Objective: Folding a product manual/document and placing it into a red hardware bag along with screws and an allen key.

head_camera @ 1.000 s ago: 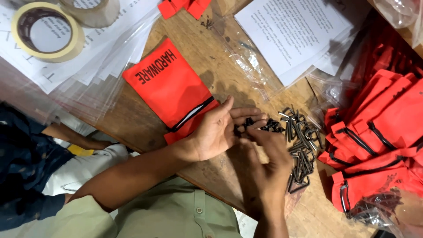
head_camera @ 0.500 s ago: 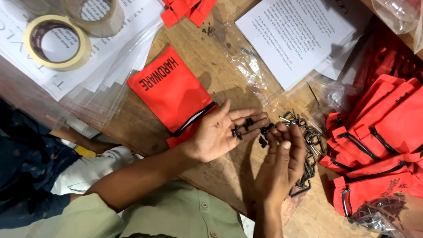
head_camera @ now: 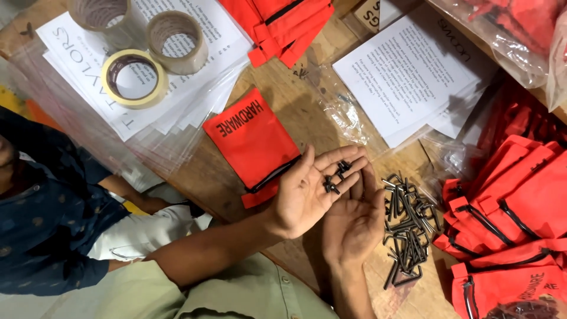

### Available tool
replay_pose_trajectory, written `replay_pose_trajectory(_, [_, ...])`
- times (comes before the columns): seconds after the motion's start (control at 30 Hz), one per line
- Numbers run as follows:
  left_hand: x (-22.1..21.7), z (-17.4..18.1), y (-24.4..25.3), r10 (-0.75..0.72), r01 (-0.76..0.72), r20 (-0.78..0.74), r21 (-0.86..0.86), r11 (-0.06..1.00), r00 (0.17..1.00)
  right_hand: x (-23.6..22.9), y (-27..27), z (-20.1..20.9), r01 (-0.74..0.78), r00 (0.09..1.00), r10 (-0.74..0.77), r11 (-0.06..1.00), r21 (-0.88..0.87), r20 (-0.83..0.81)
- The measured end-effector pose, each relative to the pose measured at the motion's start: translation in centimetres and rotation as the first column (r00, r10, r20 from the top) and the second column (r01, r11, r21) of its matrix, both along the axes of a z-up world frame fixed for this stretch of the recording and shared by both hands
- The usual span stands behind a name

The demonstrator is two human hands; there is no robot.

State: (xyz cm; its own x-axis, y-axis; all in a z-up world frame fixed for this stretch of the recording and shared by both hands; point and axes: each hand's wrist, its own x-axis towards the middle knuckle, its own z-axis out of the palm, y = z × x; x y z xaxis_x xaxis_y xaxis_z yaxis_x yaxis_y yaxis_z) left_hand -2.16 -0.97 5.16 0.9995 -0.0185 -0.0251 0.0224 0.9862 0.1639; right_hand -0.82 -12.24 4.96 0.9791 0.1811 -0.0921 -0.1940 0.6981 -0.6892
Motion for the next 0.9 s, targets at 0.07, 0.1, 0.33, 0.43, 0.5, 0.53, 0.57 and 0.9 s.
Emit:
replay_pose_trajectory(0.07, [-0.1, 0.4, -0.2, 0.031, -0.031, 0.010, 0.055, 0.998, 0.999, 0.3, 0.2, 0.1, 0.000, 0.999, 0.000, 1.000, 0.004, -0.035])
replay_pose_trajectory(0.1, [-0.3, 0.6, -0.4, 0.060, -0.062, 0.019, 0.109, 0.992, 0.998, 0.3, 0.3, 0.1, 0.000, 0.997, 0.001, 1.000, 0.006, -0.072])
replay_pose_trajectory(0.33, [-1.9, 2.3, -1.3, 0.214, -0.310, 0.239, 0.854, 0.418, 0.947, 0.9, -0.2, -2.9, -0.081, 0.971, 0.107, 0.989, 0.127, -0.212])
replay_pose_trajectory(0.43, [-2.0, 2.9, -0.9, 0.249, -0.353, 0.290, 0.897, 0.267, 0.924, 0.9, -0.6, -3.7, -0.071, 0.938, 0.129, 0.980, 0.187, -0.323])
replay_pose_trajectory(0.5, [-1.9, 2.9, -0.6, 0.229, -0.379, 0.308, 0.831, 0.407, 0.923, 0.8, -0.1, -2.8, -0.112, 0.911, 0.212, 0.953, 0.282, -0.353])
replay_pose_trajectory(0.53, [-2.0, 2.8, -0.3, 0.231, -0.379, 0.308, 0.833, 0.404, 0.923, 0.8, -0.3, -3.2, -0.115, 0.910, 0.215, 0.952, 0.284, -0.353])
replay_pose_trajectory(0.57, [-2.0, 2.6, 0.0, 0.237, -0.315, 0.227, 0.830, 0.460, 0.945, 0.8, -0.5, -3.5, -0.199, 0.902, 0.324, 0.897, 0.394, -0.284])
replay_pose_trajectory(0.9, [-3.9, 1.7, 8.2, 0.317, -0.164, 0.371, 0.835, -0.526, 0.873, 1.0, 0.6, -0.1, -0.238, 0.862, 0.418, 0.833, 0.500, -0.287])
